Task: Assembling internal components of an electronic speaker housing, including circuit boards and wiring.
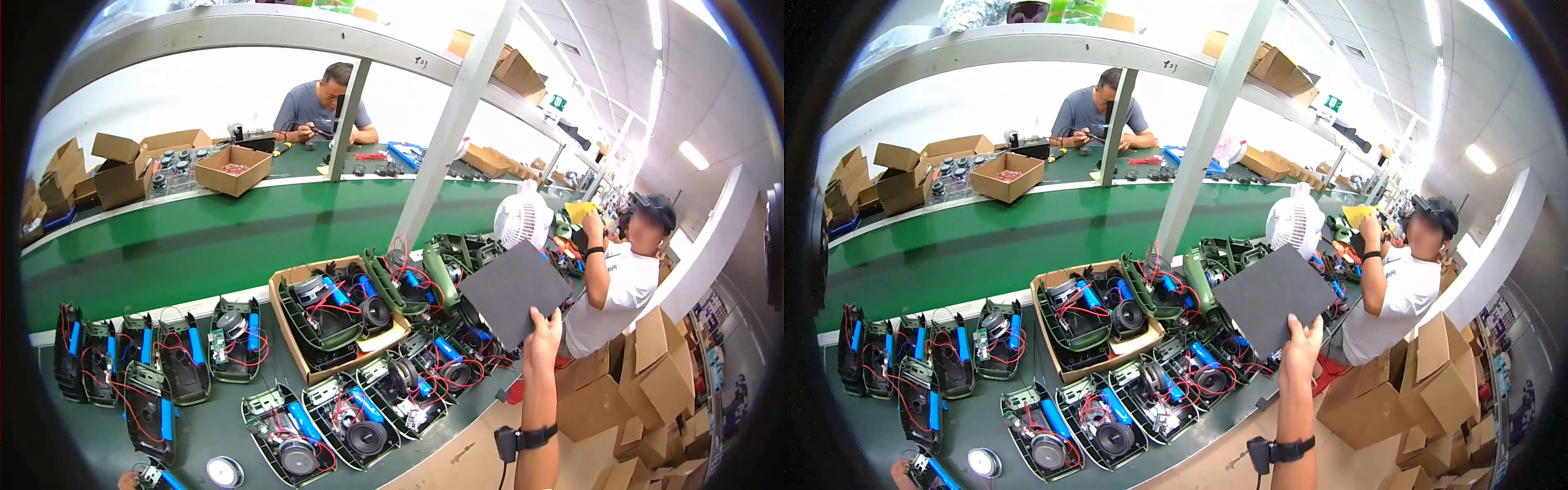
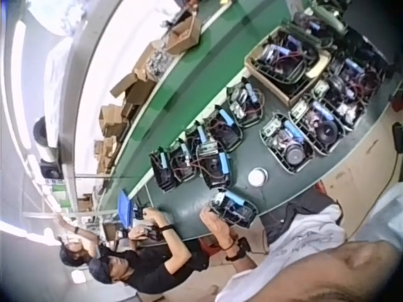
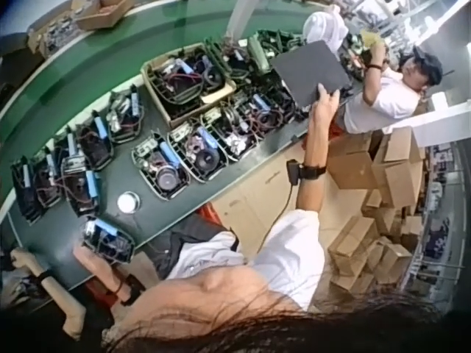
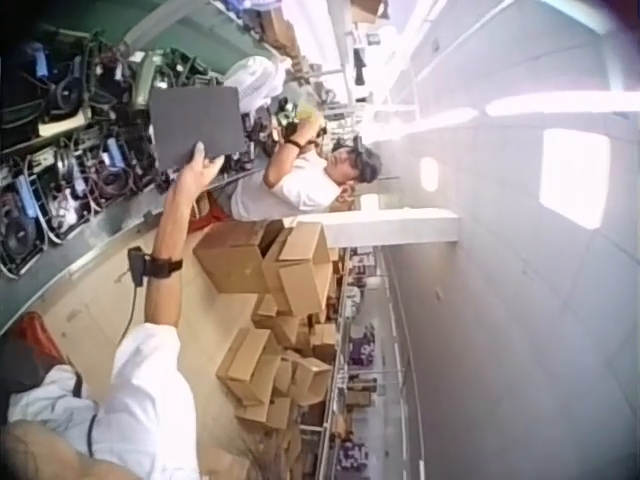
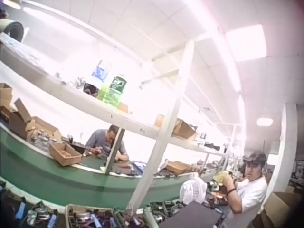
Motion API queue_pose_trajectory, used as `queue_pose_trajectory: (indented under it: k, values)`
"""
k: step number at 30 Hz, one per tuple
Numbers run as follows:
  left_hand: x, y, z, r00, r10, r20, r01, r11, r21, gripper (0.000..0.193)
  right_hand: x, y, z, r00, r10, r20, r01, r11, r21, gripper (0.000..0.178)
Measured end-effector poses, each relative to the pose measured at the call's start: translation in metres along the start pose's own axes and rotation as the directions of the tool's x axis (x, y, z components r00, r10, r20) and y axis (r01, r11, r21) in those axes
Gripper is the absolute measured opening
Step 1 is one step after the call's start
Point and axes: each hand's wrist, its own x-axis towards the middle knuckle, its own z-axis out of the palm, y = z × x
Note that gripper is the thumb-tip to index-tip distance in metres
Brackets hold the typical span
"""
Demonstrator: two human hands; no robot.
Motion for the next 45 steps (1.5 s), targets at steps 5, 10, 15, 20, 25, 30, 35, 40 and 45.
queue_pose_trajectory:
  k: [5, 10, 15, 20, 25, 30, 35, 40, 45]
  values:
    - [-0.013, -0.008, -0.002, 0.997, -0.082, 0.003, 0.082, 0.996, 0.019, 0.058, 0.037, 0.028, -0.004, 0.995, 0.087, -0.056, -0.098, 0.963, -0.249, 0.037]
    - [-0.010, 0.013, -0.027, 0.964, 0.044, 0.264, -0.060, 0.997, 0.053, 0.057, 0.040, 0.039, -0.028, 0.994, -0.094, 0.051, 0.089, 0.473, -0.877, 0.061]
    - [-0.020, 0.026, -0.043, 0.969, -0.008, 0.248, 0.018, 0.999, -0.036, 0.062, 0.049, 0.024, -0.072, 0.975, 0.011, 0.223, 0.182, 0.538, -0.823, 0.058]
    - [0.001, 0.042, -0.028, 0.977, -0.151, 0.154, 0.168, 0.980, -0.110, 0.055, -0.111, -0.037, -0.015, 0.944, -0.199, 0.264, 0.292, 0.875, -0.385, 0.043]
    - [-0.013, 0.050, -0.022, 0.966, -0.251, 0.065, 0.258, 0.955, -0.149, 0.041, -0.311, -0.065, 0.086, 0.601, -0.085, 0.795, 0.463, 0.848, -0.259, 0.015]
    - [-0.016, 0.065, -0.010, 0.980, -0.199, 0.007, 0.198, 0.968, -0.153, 0.041, -0.372, -0.066, 0.172, -0.194, -0.020, 0.981, 0.519, 0.846, 0.120, 0.035]
    - [-0.010, 0.088, -0.012, 0.951, -0.270, 0.153, 0.299, 0.929, -0.219, 0.045, -0.391, -0.044, 0.145, -0.450, -0.122, 0.884, 0.596, 0.696, 0.400, 0.028]
    - [-0.035, 0.069, -0.023, 0.903, -0.302, 0.305, 0.429, 0.669, -0.607, 0.056, -0.391, -0.042, 0.148, -0.571, -0.168, 0.804, 0.592, 0.594, 0.545, 0.027]
    - [-0.037, 0.082, -0.032, 0.874, -0.329, 0.358, 0.475, 0.421, -0.773, 0.063, -0.387, -0.050, 0.153, -0.535, -0.226, 0.814, 0.601, 0.575, 0.555, 0.025]
